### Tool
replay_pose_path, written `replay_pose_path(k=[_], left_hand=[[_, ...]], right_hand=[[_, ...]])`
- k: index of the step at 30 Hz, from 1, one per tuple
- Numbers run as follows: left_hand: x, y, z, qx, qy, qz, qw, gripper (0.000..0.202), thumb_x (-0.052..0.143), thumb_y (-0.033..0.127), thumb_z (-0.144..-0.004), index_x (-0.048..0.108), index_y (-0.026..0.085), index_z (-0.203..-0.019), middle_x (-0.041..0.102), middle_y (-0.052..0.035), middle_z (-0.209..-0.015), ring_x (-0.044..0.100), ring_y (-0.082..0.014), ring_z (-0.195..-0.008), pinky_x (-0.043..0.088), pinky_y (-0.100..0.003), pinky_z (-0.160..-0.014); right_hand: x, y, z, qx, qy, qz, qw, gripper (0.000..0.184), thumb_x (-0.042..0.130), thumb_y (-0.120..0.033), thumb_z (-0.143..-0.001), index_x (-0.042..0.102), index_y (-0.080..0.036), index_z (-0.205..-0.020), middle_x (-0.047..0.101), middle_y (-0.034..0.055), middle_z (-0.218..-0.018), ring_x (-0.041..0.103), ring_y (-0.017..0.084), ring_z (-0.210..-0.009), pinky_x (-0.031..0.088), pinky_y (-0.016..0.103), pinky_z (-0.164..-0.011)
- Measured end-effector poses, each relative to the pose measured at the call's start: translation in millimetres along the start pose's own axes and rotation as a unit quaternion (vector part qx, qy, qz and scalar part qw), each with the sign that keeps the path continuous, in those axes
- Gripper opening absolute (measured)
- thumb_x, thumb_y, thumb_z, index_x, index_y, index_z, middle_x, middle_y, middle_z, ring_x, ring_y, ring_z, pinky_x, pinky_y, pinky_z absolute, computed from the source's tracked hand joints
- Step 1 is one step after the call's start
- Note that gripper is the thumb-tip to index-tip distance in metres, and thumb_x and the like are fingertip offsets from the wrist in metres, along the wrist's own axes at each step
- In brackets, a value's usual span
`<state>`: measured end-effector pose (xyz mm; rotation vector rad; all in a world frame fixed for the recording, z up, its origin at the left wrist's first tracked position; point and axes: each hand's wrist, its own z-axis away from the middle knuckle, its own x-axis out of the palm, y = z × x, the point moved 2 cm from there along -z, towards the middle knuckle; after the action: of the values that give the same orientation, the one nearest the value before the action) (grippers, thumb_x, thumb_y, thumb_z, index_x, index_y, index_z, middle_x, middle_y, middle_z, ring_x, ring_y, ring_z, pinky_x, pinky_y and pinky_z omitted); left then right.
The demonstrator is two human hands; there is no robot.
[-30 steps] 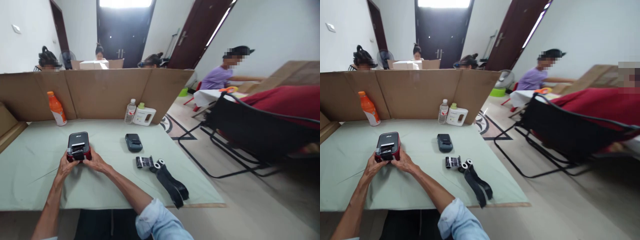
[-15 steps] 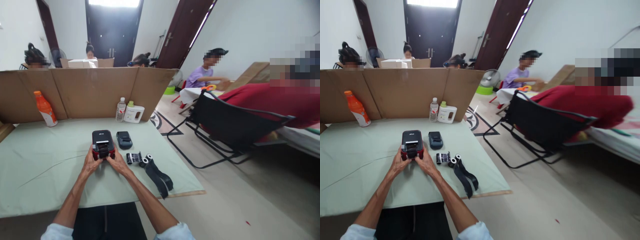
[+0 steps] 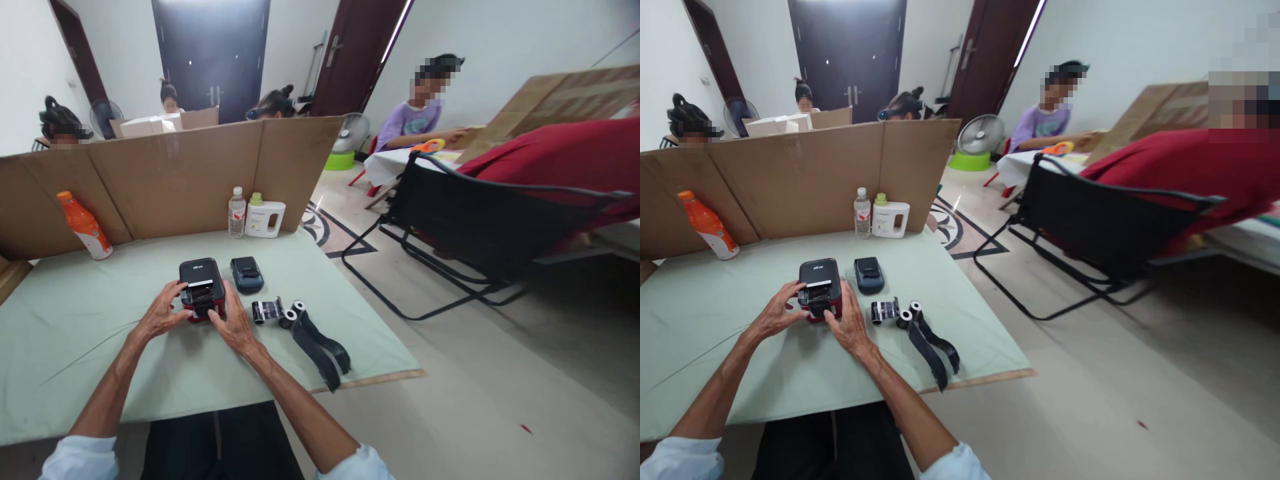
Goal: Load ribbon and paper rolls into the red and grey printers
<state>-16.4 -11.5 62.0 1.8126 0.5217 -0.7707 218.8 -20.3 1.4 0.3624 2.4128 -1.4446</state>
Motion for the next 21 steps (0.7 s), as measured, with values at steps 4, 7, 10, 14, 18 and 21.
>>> replay_pose_path(k=[4,7,10,14,18,21], left_hand=[[-5.1,4.3,-4.7,0.035,-0.009,-0.065,0.997,0.066,0.080,0.038,-0.080,0.062,0.030,-0.143,0.048,-0.0135,-0.159,0.058,-0.0341,-0.136,0.062,-0.047,-0.096],[-1.0,8.5,0.7,0.052,0.009,-0.090,0.995,0.056,0.078,0.036,-0.083,0.067,0.030,-0.138,0.046,-0.0117,-0.162,0.061,-0.0329,-0.132,0.055,-0.052,-0.109],[5.8,10.4,8.7,0.068,0.044,-0.083,0.993,0.047,0.073,0.035,-0.088,0.069,0.029,-0.134,0.047,-0.0111,-0.160,0.066,-0.0302,-0.125,0.053,-0.053,-0.112],[9.2,9.2,11.6,0.062,0.061,-0.062,0.994,0.039,0.070,0.040,-0.092,0.072,0.028,-0.129,0.052,-0.0122,-0.155,0.066,-0.0294,-0.123,0.059,-0.051,-0.104],[4.5,11.0,6.5,0.051,0.043,-0.056,0.996,0.041,0.072,0.042,-0.090,0.072,0.027,-0.127,0.053,-0.0124,-0.153,0.061,-0.0322,-0.130,0.064,-0.046,-0.092],[1.0,13.8,3.0,0.048,0.029,-0.054,0.997,0.045,0.073,0.045,-0.088,0.070,0.027,-0.130,0.050,-0.0129,-0.156,0.060,-0.0331,-0.133,0.065,-0.043,-0.088]], right_hand=[[-11.3,-12.3,-14.6,-0.066,-0.026,0.089,0.994,0.063,0.068,-0.029,-0.092,0.052,-0.020,-0.152,0.039,0.0172,-0.167,0.038,0.033,-0.155,0.036,0.056,-0.127],[-14.4,-16.8,-22.9,-0.090,-0.067,0.128,0.985,0.057,0.074,-0.026,-0.089,0.061,-0.018,-0.144,0.047,0.0191,-0.162,0.041,0.037,-0.152,0.037,0.060,-0.124],[-12.2,-19.7,-25.7,-0.112,-0.096,0.159,0.976,0.064,0.080,-0.023,-0.085,0.060,-0.019,-0.145,0.048,0.0193,-0.161,0.039,0.038,-0.153,0.037,0.061,-0.122],[-8.5,-25.1,-27.2,-0.135,-0.118,0.180,0.967,0.062,0.078,-0.015,-0.084,0.062,-0.019,-0.143,0.053,0.0183,-0.158,0.045,0.036,-0.149,0.038,0.058,-0.121],[-10.8,-29.0,-30.5,-0.135,-0.099,0.167,0.972,0.045,0.074,-0.020,-0.089,0.068,-0.019,-0.133,0.062,0.0172,-0.147,0.055,0.035,-0.138,0.044,0.055,-0.116],[-12.9,-27.4,-32.1,-0.138,-0.055,0.132,0.980,0.032,0.070,-0.024,-0.094,0.071,-0.020,-0.126,0.068,0.0156,-0.136,0.060,0.032,-0.131,0.049,0.051,-0.112]])
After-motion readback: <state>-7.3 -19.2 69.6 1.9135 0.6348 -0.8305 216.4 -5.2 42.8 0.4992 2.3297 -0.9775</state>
